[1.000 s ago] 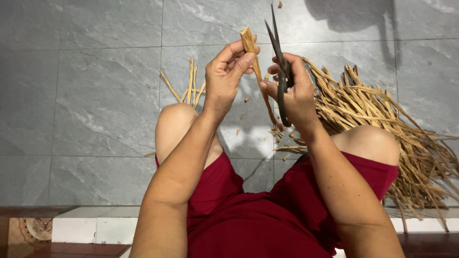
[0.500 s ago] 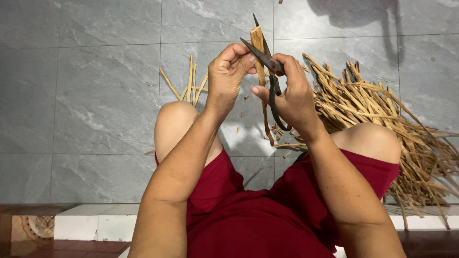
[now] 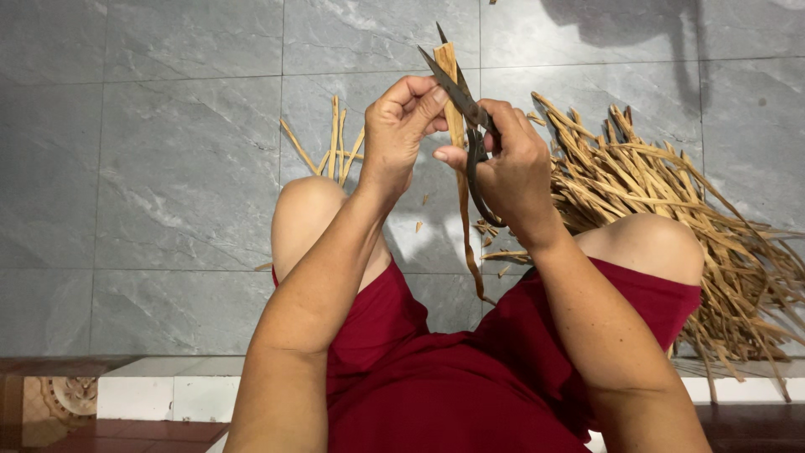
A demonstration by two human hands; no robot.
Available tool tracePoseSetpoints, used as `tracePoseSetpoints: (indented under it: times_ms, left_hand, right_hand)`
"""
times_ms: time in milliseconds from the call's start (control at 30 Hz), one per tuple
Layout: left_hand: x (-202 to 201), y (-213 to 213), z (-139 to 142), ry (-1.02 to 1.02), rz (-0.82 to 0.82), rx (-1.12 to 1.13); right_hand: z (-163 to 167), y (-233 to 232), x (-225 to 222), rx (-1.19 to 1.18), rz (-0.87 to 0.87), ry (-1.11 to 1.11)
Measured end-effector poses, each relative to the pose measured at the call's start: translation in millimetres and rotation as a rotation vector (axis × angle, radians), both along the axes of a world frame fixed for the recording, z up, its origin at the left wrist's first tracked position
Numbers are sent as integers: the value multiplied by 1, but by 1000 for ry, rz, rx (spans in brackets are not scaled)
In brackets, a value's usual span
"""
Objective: The person sits on the floor and uses scissors to trim and split dried plant strips into thin strands. They gather the strands into a bundle, tie them together with a strip, and place the finished broom on a nearby table.
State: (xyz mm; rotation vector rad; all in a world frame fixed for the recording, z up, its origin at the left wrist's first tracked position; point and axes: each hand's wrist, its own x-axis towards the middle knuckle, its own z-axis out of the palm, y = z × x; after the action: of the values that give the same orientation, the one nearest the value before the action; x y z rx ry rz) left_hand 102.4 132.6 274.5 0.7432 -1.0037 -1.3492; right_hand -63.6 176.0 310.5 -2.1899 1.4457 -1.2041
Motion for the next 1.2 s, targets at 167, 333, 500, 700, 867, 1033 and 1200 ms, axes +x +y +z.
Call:
tracePoseSetpoints:
  times_ms: [167,333,500,700,867,1033,1200]
  left_hand:
    - [2,-1,-5,49,-44,-20]
    - [4,-2,-7,-7,-23,34]
    - [6,-4,-4,10,-28,71]
    - [7,-2,-3,-36,-62,105]
    - [9,-4,-6,-57,-64,126]
    - [10,-7,-11,-22,-66,153]
    - [10,-6,-14,-64,-79,153]
  right_hand:
    - [-1,-1,1,-43,14,-20]
    - [-1,-5,0,-77,27,21]
    - [1,-5,3,84,16,-48]
    - [5,-2,2,-50,42,-17]
    - [8,-4,2,25,18,23]
    - [8,-4,3,252,16,-112]
    - [6,-5,2,68,76,-79]
